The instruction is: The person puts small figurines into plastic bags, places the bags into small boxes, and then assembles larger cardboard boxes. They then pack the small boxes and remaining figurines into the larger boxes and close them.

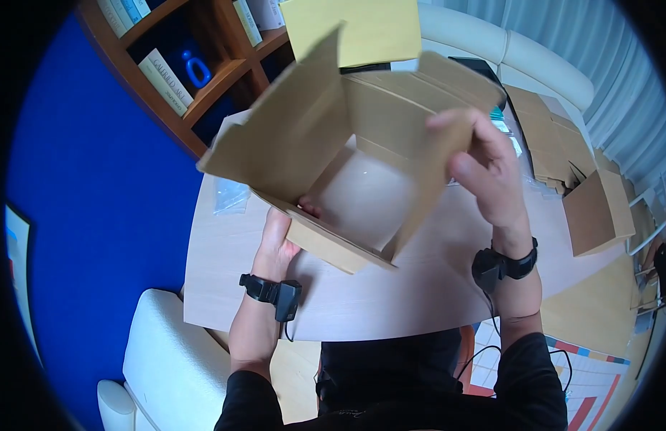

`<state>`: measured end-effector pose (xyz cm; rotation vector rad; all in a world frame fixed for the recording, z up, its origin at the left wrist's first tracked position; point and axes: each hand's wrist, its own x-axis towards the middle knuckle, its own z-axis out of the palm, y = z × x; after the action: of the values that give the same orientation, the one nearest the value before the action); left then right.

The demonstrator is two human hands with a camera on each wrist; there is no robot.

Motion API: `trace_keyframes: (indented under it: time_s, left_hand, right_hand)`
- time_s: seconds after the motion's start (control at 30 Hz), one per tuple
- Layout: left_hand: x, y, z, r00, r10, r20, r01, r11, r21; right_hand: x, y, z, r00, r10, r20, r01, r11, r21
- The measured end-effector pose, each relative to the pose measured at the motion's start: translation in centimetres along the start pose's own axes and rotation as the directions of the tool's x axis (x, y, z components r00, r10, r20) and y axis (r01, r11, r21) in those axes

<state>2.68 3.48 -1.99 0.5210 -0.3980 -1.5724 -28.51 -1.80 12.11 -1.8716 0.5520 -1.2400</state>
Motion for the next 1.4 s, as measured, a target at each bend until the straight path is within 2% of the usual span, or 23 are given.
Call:
trace_keyframes:
  time_s: [0.03,0.13,0.17,0.2,0.27,0.3,0.33,0.4,0.53,0.6,0.7,0.77,0.87,0.9,0.93,0.97,1.0,1.03,1.13,1.2,1.3,1.33,1.4]
  left_hand:
    - [-0.3,-0.1,1.7,0.984,-0.03,-0.176,0.034,0.999,0.018]
    - [0.1,0.0,0.5,0.983,-0.046,-0.177,0.064,0.994,0.094]
    - [0.3,-0.2,-0.6,0.999,0.033,-0.029,-0.026,0.98,0.196]
    - [0.3,0.2,-1.7,0.996,0.029,-0.079,-0.008,0.969,0.248]
    - [-0.1,1.6,0.2,0.983,0.025,-0.179,0.04,0.936,0.349]
    - [0.1,2.0,-0.3,0.986,0.07,-0.152,-0.003,0.914,0.405]
    - [0.6,2.4,0.4,0.984,0.051,-0.17,-0.003,0.962,0.273]
    - [0.0,2.3,1.8,0.97,0.168,-0.176,-0.099,0.933,0.345]
    - [-0.5,2.7,2.5,0.996,0.057,-0.062,-0.037,0.956,0.29]
    - [-0.3,2.7,1.2,0.999,0.046,-0.013,-0.039,0.949,0.314]
    - [-0.3,2.8,0.1,0.991,-0.073,-0.113,0.102,0.956,0.274]
    - [-1.1,3.0,0.6,0.991,-0.133,-0.031,0.136,0.944,0.3]
    - [-1.9,3.0,2.2,0.988,-0.142,-0.065,0.156,0.865,0.478]
    - [-0.6,3.2,-1.0,0.98,-0.195,-0.034,0.181,0.812,0.556]
    - [0.3,3.0,-3.7,0.969,-0.249,-0.009,0.199,0.751,0.63]
    - [0.3,2.3,-4.2,0.969,-0.226,-0.099,0.244,0.812,0.531]
    - [0.1,2.2,-4.7,0.968,-0.206,-0.144,0.251,0.78,0.573]
    - [-0.4,2.1,-2.9,0.965,-0.184,-0.187,0.261,0.746,0.613]
    - [-2.6,2.1,4.7,0.946,-0.108,-0.306,0.303,0.634,0.711]
    - [-2.9,2.1,6.6,0.932,-0.064,-0.358,0.331,0.56,0.76]
    - [-0.9,2.1,1.0,0.969,0.028,-0.247,0.219,0.368,0.903]
    - [-0.4,2.5,-1.0,0.987,0.091,-0.133,0.107,0.241,0.964]
    - [0.3,3.4,-3.5,0.974,0.196,-0.115,0.105,0.062,0.993]
  right_hand:
    - [-0.2,-0.1,0.1,0.994,0.102,0.03,-0.102,0.995,0.009]
    - [0.0,-0.4,-0.4,0.998,0.031,0.048,-0.032,0.999,0.01]
    - [-0.2,-0.5,-0.5,0.998,0.059,0.035,-0.059,0.998,0.003]
    - [-0.3,-0.7,-0.6,0.996,0.088,0.02,-0.088,0.996,-0.006]
    - [-0.6,-1.0,-0.8,0.99,0.139,-0.016,-0.14,0.99,-0.022]
    - [-0.6,-1.1,-0.6,0.986,0.164,-0.037,-0.165,0.986,-0.028]
    - [-0.6,-1.2,-0.4,0.98,0.188,-0.057,-0.19,0.981,-0.035]
    - [-0.4,-1.1,-0.4,0.972,0.229,-0.044,-0.231,0.972,-0.04]
    - [-0.3,-0.1,-0.3,0.968,0.25,-0.017,-0.251,0.967,-0.038]
    - [-0.4,-0.2,-0.1,0.96,0.279,0.008,-0.274,0.95,-0.146]
    - [-0.6,-0.9,0.0,0.936,0.347,0.054,-0.31,0.89,-0.336]
    - [-0.8,-1.7,0.2,0.929,0.365,0.07,-0.304,0.855,-0.421]
    - [-1.5,-2.5,0.9,0.956,0.285,0.067,-0.219,0.846,-0.486]
    - [-1.7,-2.5,1.2,0.972,0.227,0.068,-0.161,0.842,-0.514]
    - [-1.8,-2.9,1.4,0.968,0.244,0.065,-0.173,0.828,-0.533]
    - [-1.9,-3.2,1.6,0.964,0.261,0.061,-0.185,0.813,-0.552]
    - [-1.7,-4.3,1.6,0.934,0.354,0.05,-0.266,0.783,-0.563]
    - [-1.7,-4.9,1.6,0.896,0.443,0.036,-0.345,0.743,-0.574]
    - [-2.4,-4.1,1.7,0.984,0.153,0.092,-0.046,0.714,-0.698]
    - [-2.4,-3.7,2.0,0.986,0.099,0.137,0.025,0.715,-0.698]
    - [-2.2,-3.4,2.2,0.971,0.114,0.211,0.05,0.763,-0.644]
    - [-2.1,-3.4,2.4,0.962,0.133,0.239,0.045,0.785,-0.618]
    - [-2.1,-2.9,2.7,0.958,0.106,0.267,0.085,0.782,-0.617]
